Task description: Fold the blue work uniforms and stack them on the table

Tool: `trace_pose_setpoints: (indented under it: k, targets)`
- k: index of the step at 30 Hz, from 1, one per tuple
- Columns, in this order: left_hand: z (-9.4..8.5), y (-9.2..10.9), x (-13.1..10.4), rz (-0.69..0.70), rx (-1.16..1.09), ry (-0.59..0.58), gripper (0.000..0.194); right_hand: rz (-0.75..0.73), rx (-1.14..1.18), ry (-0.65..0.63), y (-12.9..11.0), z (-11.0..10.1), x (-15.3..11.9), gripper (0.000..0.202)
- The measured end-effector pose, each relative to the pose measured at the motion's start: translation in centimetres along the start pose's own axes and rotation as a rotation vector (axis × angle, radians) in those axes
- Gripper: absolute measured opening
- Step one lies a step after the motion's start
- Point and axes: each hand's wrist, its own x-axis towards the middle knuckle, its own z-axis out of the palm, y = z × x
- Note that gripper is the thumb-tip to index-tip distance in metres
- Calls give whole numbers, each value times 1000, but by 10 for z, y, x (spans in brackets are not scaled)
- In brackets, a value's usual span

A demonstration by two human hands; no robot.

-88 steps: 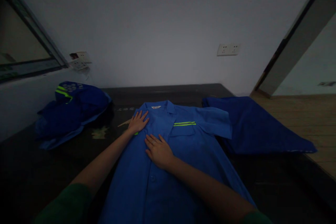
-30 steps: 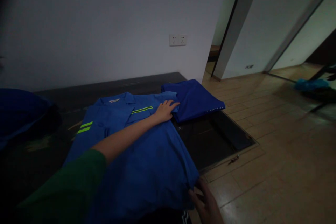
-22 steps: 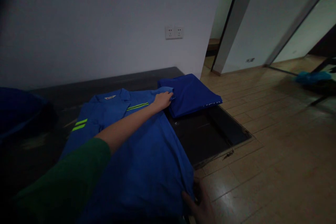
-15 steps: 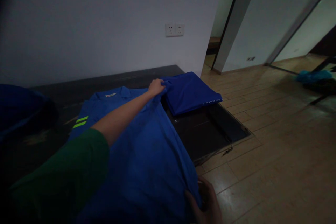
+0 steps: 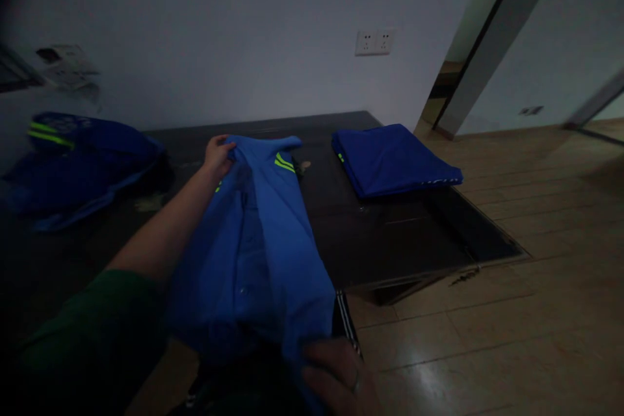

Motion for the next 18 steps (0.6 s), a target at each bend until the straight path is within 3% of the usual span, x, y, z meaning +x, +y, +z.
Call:
trace_pose_setpoints:
  k: [3,6,9,13,18]
  targets:
    - [-39,-20,-20,-2,127,80,52,-127,9,-232,2,20,9,38]
    - [-48,-25,-32,-31,192,2,48,-248,-35,-368,4,30,17,37]
    - [-39,-14,-28,-20,194,-99,44,-315,-116,-353,6,31,17,38]
    - [-33,2,-17,57,252,-152,57,-397,-256,-248,10,39,8,35]
    - [-55,-8,-18,67,481,-128,38,-348,-334,-244,23,70,-4,28]
